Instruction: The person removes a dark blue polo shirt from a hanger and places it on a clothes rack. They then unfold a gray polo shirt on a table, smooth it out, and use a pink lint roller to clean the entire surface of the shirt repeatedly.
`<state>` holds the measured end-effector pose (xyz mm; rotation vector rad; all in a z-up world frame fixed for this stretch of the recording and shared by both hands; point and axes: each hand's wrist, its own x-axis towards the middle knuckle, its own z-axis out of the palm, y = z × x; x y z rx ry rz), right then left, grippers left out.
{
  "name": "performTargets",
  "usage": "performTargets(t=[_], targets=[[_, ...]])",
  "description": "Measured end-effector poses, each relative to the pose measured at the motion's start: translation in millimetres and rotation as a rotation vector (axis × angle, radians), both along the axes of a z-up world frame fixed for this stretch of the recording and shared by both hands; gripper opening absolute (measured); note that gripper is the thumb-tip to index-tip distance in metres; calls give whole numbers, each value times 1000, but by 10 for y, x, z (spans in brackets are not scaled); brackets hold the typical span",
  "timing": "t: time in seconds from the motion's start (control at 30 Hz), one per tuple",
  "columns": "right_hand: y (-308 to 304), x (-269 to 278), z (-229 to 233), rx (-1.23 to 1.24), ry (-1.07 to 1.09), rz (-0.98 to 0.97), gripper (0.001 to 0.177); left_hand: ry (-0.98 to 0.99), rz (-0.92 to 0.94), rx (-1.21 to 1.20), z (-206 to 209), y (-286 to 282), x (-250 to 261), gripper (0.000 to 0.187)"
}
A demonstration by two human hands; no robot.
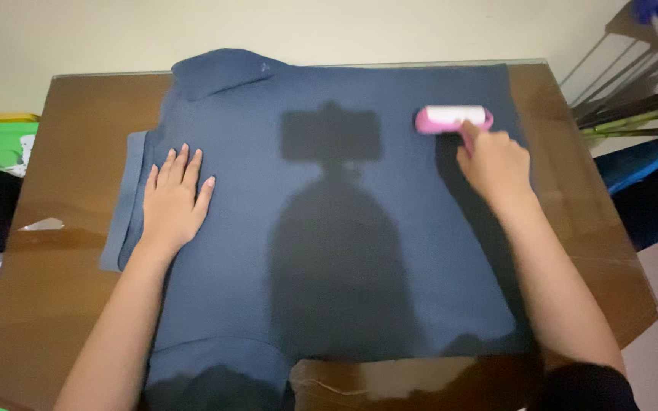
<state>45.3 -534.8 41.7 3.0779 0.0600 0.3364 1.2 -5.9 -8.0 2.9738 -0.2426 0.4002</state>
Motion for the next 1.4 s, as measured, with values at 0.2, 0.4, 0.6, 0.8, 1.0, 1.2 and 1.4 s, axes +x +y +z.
performTargets(t=[0.2, 0.4, 0.6, 0.8, 1.0, 1.2, 1.4], targets=[[-72, 718, -472, 136, -170, 10, 60, 26, 8, -31, 20, -4, -14, 60], [-140, 487, -188, 37, -82, -144, 41, 3, -1, -36, 10, -3, -13, 61], [-592, 663, -249, -34, -122, -184, 28, 27, 6, -32, 16, -7, -12, 61], [-783, 891, -575, 154, -253, -28, 59, 30, 20, -36, 28, -22, 0, 60], [-854, 361, -302, 191, -127, 13, 61, 27, 9, -65, 23, -15, -15, 61], [-1203, -656, 280, 179, 160, 17, 53, -1, -5, -23, -17, 16, 15, 61], [-1780, -963, 445, 128, 313, -47, 65, 13, 6, -73, -3, 94, -58, 58]])
